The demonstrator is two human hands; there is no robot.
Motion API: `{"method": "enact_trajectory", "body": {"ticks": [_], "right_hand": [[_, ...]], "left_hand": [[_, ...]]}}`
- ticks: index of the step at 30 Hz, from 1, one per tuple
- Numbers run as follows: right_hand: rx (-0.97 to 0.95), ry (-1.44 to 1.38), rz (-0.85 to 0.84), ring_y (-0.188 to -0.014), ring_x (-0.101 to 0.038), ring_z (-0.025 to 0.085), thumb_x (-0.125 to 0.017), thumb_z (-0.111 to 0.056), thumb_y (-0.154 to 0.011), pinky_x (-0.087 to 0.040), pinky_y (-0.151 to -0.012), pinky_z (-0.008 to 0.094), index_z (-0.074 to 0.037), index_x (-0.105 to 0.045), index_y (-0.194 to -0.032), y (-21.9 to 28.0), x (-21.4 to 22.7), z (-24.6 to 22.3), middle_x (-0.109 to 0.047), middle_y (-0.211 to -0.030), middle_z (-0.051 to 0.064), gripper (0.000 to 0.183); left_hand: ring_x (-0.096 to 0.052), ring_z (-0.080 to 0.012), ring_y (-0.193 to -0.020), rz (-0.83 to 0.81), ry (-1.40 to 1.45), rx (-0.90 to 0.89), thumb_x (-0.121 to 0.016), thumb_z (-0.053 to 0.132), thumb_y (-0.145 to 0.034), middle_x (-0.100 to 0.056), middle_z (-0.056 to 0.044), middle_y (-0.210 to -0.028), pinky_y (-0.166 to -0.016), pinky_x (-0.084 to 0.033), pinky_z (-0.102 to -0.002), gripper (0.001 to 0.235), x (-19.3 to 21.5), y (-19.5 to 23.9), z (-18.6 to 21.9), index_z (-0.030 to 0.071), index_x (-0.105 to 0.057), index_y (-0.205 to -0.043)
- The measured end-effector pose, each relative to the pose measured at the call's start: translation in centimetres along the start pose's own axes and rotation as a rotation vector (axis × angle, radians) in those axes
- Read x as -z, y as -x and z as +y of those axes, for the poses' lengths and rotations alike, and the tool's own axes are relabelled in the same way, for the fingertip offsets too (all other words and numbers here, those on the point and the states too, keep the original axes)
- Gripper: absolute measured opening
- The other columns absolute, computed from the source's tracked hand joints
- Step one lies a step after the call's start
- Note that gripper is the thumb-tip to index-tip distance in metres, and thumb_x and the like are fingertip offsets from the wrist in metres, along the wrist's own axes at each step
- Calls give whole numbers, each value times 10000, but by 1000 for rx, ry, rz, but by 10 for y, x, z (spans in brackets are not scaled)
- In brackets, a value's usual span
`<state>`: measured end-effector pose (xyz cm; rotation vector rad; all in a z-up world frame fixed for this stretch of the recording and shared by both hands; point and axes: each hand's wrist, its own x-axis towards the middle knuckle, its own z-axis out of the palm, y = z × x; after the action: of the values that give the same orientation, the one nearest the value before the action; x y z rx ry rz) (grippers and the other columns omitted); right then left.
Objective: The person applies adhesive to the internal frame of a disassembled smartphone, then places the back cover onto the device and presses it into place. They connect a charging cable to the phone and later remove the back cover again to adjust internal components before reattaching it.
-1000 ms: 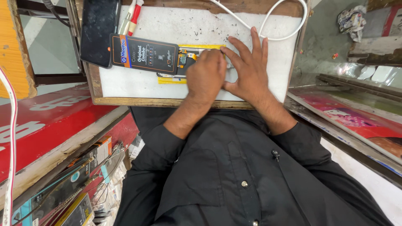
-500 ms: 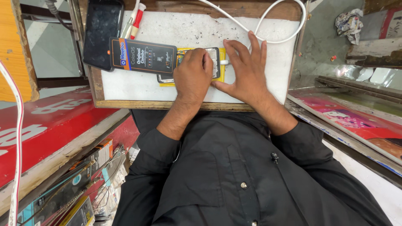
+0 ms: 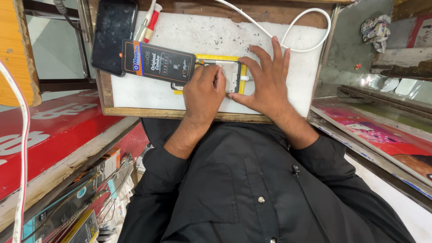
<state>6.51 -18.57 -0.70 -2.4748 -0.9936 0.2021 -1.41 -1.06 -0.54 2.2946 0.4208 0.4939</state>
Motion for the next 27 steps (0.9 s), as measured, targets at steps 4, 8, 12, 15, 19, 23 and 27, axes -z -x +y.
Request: {"method": "enact_trajectory", "body": {"ticks": [4,8,12,15,19,23,27], "right_hand": [[12,21,11,-1555,-93,483,-927,-583,-712,-13,-1198,765,-148,-617,-1351,0,-3,2,-426,-1540,144,833],[29,27,12,-1565,-85,488,-913,-630,-748,-7,-1205,765,-135,-599,-1380,2,-4,4,-422,-1557,145,863],[36,20,14,-1564,-82,483,-913,-640,-755,-6,-1204,761,-139,-595,-1388,4,-6,5,-421,-1557,147,868],[43,28,20,-1567,-83,481,-908,-646,-765,-5,-1206,764,-139,-594,-1397,4,-7,7,-420,-1560,147,868],[42,43,22,-1572,-81,477,-896,-671,-779,-5,-1204,772,-146,-598,-1407,5,-11,9,-423,-1561,147,872],[58,64,24,-1555,-83,480,-902,-709,-782,0,-1189,784,-151,-603,-1399,5,-13,12,-427,-1540,158,884],[63,49,27,-1556,-89,475,-924,-666,-780,0,-1185,784,-146,-610,-1394,5,-13,11,-437,-1536,145,863]], "left_hand": [[-690,-286,-675,11,-64,-10,-748,110,-937,-673,-95,-856,-571,-552,-378,78,-4,-3,-1,62,-693,-964],[-688,-278,-665,17,-68,-12,-749,112,-931,-671,-89,-847,-563,-551,-375,83,-7,-1,-2,62,-691,-963],[-684,-273,-660,15,-60,-14,-748,102,-941,-663,-85,-833,-558,-545,-375,75,-8,-1,-4,62,-689,-962],[-684,-256,-656,31,-44,-14,-743,103,-941,-661,-72,-828,-562,-547,-366,71,-8,-1,-4,70,-680,-946],[-683,-248,-645,26,-62,-16,-743,104,-940,-662,-72,-828,-547,-543,-354,72,-9,-2,-5,66,-683,-947],[-683,-242,-636,11,-84,-17,-743,104,-941,-667,-74,-829,-543,-544,-354,78,-12,-1,-5,63,-678,-932],[-687,-278,-692,85,-123,-75,-747,124,-926,-669,-69,-850,-590,-551,-374,92,-16,3,-3,82,-666,-923]]}}
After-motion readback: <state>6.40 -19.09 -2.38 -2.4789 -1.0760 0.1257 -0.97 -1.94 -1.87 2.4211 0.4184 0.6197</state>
